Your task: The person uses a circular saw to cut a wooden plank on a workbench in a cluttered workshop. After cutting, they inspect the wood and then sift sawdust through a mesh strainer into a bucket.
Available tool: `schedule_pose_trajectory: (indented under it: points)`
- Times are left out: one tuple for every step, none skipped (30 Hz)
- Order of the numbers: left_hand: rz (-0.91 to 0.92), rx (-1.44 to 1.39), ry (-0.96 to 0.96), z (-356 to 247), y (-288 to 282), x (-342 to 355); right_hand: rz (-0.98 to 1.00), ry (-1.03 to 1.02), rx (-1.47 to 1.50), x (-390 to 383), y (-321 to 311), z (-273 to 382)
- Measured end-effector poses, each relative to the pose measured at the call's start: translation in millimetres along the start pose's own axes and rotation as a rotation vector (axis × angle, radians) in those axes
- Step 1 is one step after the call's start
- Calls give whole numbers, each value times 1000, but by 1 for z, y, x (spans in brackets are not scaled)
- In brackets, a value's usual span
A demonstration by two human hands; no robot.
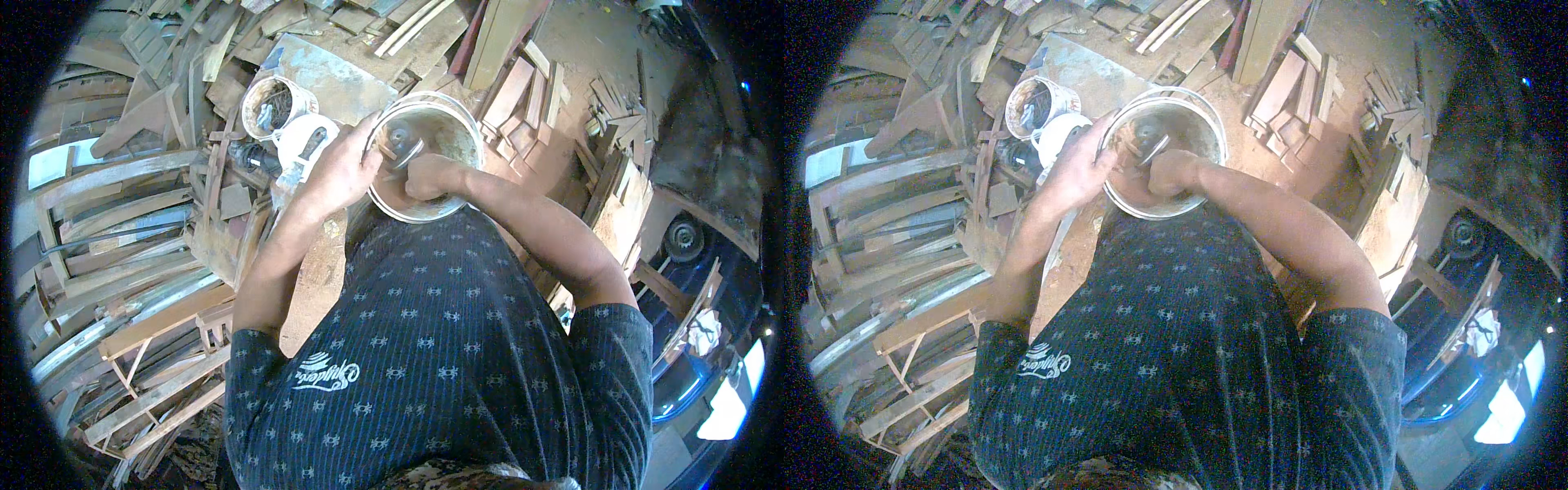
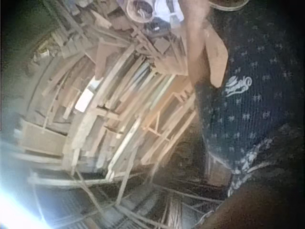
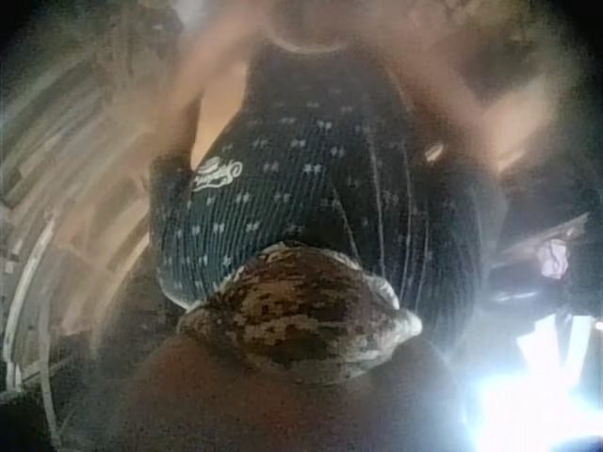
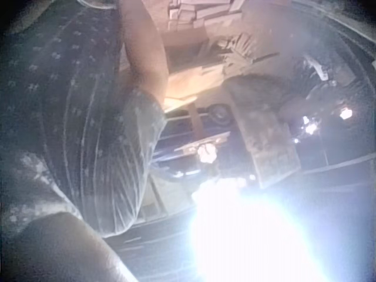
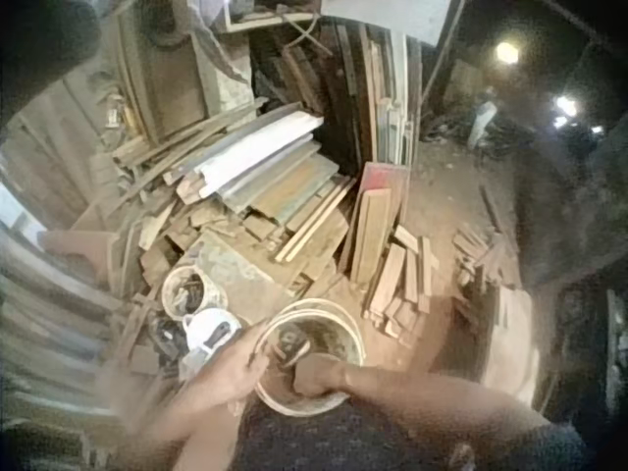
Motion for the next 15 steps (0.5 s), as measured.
schedule_pose_trajectory:
  points:
    - [3,-31,-3,0,0,1,6,-11,35,-1,0,-2]
    - [-10,-35,21,-2,0,2,8,-25,77,-3,0,-2]
    - [-20,-41,47,-3,-1,2,7,-38,125,-4,3,-1]
    - [-29,-46,72,-3,-1,2,-3,-51,183,-3,6,-1]
    - [-32,-19,79,0,-1,2,-19,-57,255,-1,9,3]
    - [-34,8,84,5,1,4,-35,-60,341,0,11,6]
    - [-37,34,88,7,2,4,-53,-58,443,2,14,10]
    - [-41,29,92,8,3,2,-68,-47,549,2,16,13]
    - [-48,26,98,4,1,1,-76,-34,653,0,15,19]
    - [-54,22,104,2,0,1,-75,-16,752,-2,13,24]
    - [-41,14,86,2,-1,0,-62,-1,832,-5,10,29]
    - [-21,3,76,3,-1,1,-48,21,912,-11,5,31]
    - [-15,-6,64,3,-2,2,-27,35,974,-19,0,36]
    - [-24,-7,94,5,-2,3,-12,49,1033,-26,-5,39]
    - [-36,-6,117,9,0,2,3,48,1088,-29,-8,41]
Point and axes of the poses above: each hand's wrist, its own x-axis towards the middle knuckle, its own y-axis out of the palm, z = x × y, the point moved 1 cm from there along x, towards the middle knuckle, and after that the axes turned 4 degrees about y, right-handed, at the moved point
